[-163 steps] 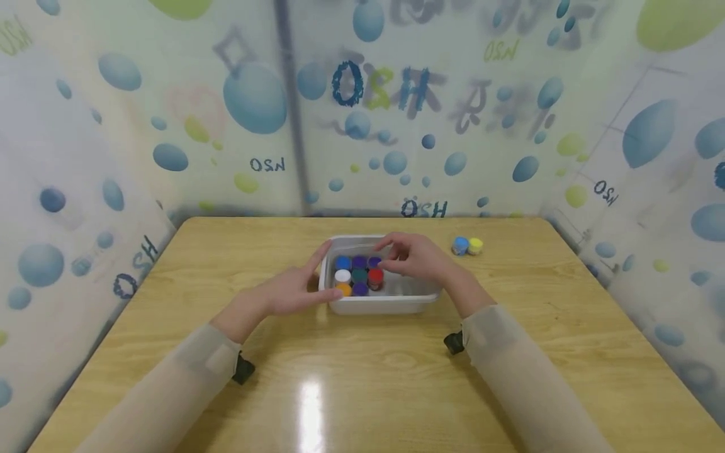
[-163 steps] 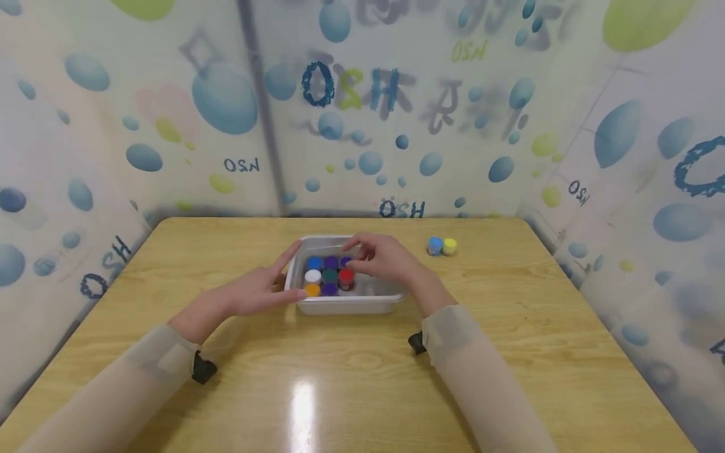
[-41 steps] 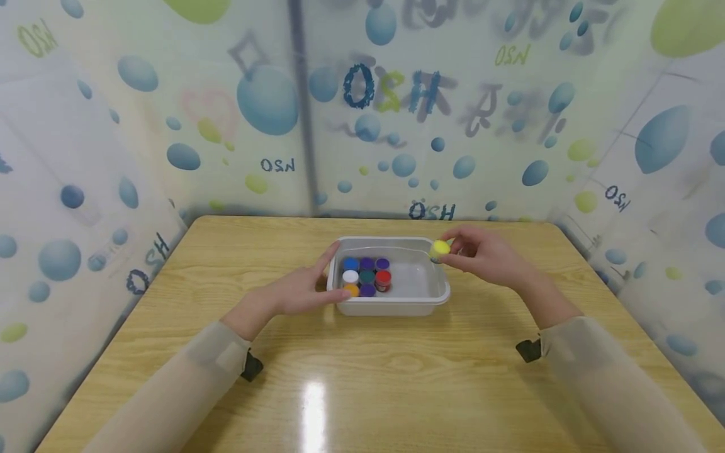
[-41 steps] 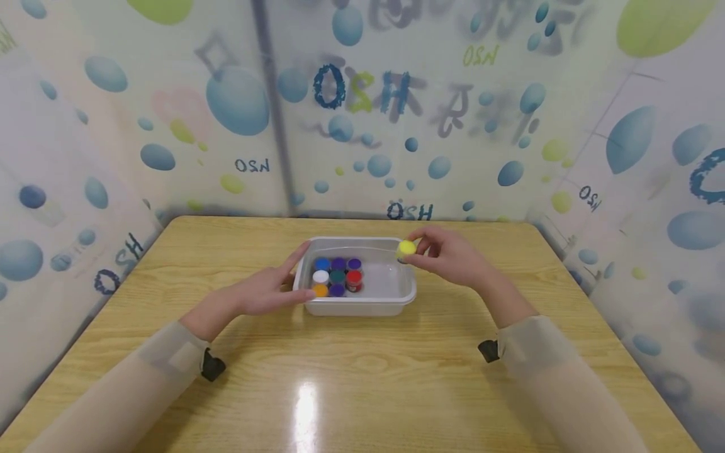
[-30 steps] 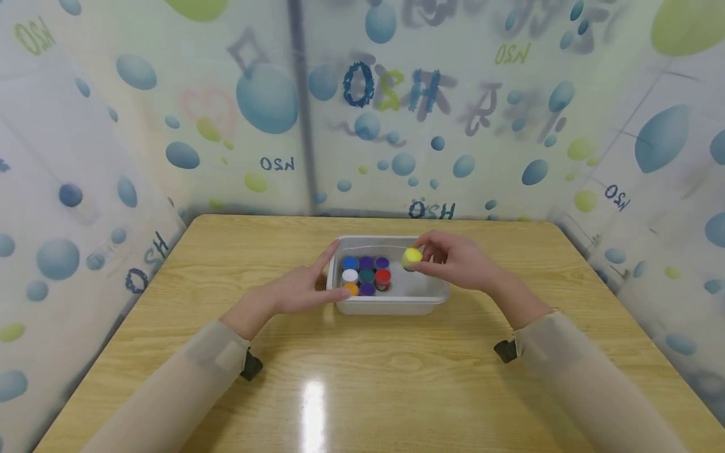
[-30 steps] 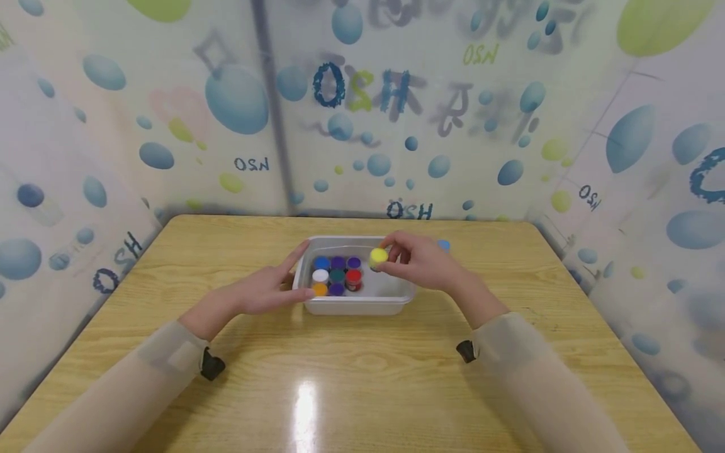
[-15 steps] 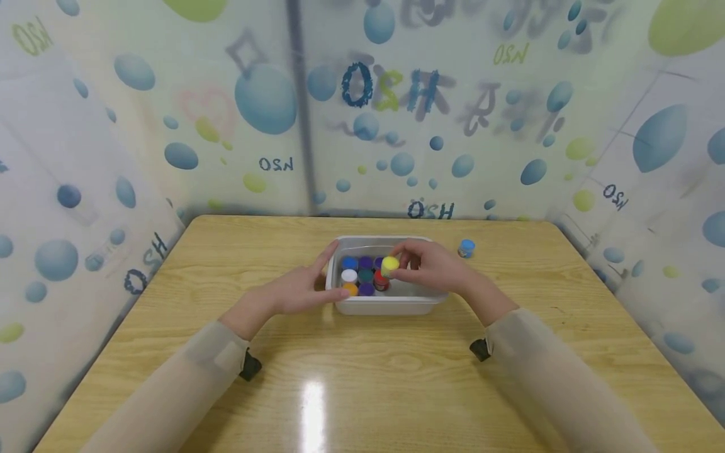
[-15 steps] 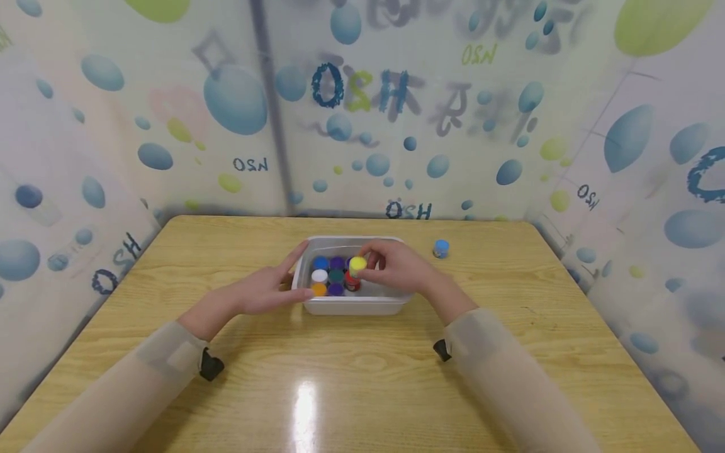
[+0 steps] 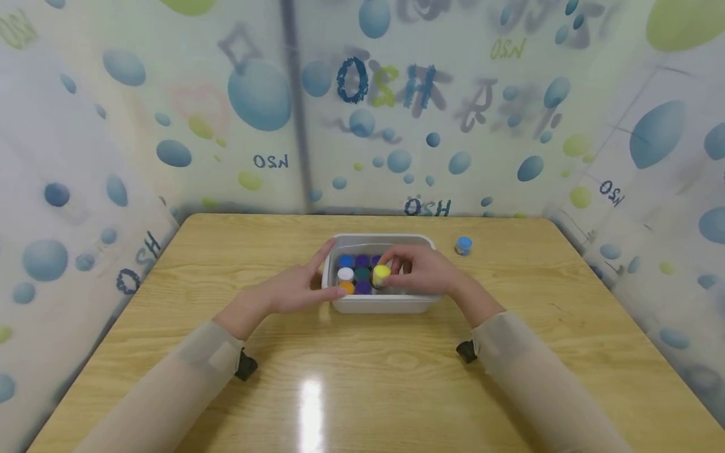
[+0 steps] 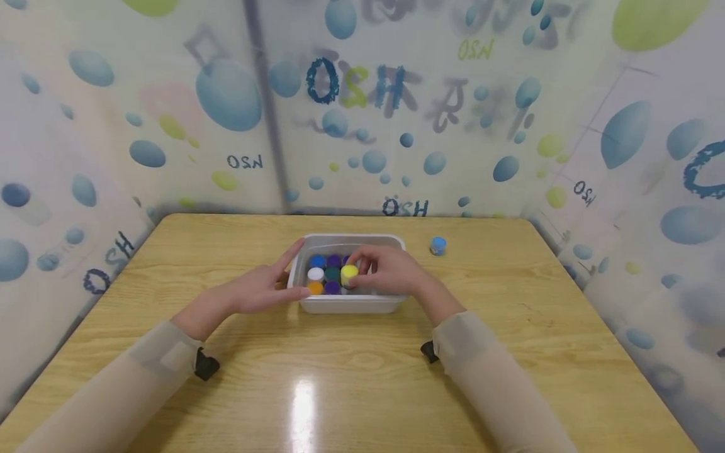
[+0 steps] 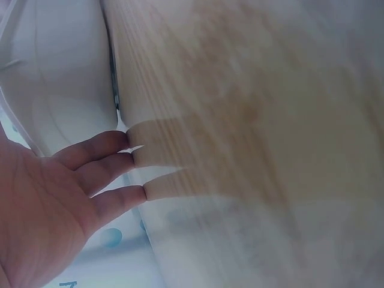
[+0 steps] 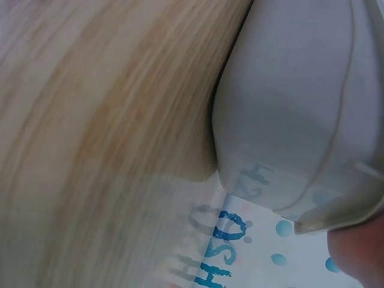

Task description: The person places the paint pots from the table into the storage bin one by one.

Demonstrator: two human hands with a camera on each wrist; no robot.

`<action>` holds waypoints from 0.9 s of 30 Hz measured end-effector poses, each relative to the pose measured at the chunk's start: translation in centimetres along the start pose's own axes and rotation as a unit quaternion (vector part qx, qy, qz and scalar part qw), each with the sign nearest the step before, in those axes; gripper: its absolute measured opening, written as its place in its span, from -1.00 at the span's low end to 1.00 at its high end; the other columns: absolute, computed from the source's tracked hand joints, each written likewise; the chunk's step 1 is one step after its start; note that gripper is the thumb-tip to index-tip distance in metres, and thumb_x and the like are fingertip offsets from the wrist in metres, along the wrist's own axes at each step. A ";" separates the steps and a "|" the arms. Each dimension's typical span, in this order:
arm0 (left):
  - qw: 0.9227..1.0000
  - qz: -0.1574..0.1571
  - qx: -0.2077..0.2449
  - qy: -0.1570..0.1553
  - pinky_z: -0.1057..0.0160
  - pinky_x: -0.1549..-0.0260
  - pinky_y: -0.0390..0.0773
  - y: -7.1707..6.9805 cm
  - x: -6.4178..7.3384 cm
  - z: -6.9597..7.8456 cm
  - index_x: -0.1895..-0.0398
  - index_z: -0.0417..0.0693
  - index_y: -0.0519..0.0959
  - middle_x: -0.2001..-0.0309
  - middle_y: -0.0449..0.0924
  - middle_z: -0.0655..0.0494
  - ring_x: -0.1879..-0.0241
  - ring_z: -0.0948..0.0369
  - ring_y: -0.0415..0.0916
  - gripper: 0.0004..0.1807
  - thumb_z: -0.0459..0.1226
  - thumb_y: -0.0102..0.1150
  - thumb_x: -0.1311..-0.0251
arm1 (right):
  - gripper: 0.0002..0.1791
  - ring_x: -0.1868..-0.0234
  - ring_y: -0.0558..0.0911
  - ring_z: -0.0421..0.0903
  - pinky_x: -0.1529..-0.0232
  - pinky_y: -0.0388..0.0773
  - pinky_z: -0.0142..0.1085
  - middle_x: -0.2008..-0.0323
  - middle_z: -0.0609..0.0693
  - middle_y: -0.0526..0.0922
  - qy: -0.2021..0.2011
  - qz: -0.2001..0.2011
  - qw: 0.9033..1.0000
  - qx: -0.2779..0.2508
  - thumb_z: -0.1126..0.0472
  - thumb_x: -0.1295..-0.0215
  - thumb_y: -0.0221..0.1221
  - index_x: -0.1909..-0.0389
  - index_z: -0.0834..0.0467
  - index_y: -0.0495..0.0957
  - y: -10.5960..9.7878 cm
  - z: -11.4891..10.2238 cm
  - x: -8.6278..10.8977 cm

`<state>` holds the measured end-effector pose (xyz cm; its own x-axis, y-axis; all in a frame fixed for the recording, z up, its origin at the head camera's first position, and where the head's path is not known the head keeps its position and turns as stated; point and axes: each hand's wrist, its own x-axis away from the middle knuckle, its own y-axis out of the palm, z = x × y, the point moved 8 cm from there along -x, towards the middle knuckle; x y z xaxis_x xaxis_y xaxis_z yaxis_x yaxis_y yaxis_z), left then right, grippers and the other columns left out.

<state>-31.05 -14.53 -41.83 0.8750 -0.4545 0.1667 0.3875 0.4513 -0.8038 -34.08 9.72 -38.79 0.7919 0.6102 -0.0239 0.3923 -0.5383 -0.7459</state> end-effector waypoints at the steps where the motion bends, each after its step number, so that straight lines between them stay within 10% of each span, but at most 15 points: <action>1: 1.000 0.000 -0.001 0.000 -0.37 -0.49 0.42 0.0 0.0 0.0 -0.80 0.49 -0.51 -0.58 0.41 -0.37 -0.50 -0.33 0.48 0.27 0.57 0.05 -0.34 | -0.69 0.30 0.63 -0.11 0.23 0.60 -0.23 0.24 -0.14 0.72 0.004 -0.004 1.000 0.009 0.02 -0.44 0.45 -0.14 -0.09 0.72 0.1 0.0 -0.1; 27: 1.000 -0.004 0.001 0.005 -0.36 -0.48 0.44 0.1 0.0 0.0 -0.80 0.48 -0.53 -0.52 0.51 -0.31 -0.46 -0.26 0.54 0.26 0.54 0.05 -0.37 | -0.73 0.18 0.71 -0.22 0.01 0.68 -0.20 0.24 -0.28 0.79 0.036 -0.078 0.992 0.087 -0.02 -0.48 0.43 -0.14 -0.25 0.75 1.2 0.3 -0.3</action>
<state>-31.05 -14.46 -41.85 0.8689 -0.4656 0.1680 0.3955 0.4489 -0.8013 -33.98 9.02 -39.87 0.7615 0.6317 0.1449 0.4316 -0.3275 -0.8405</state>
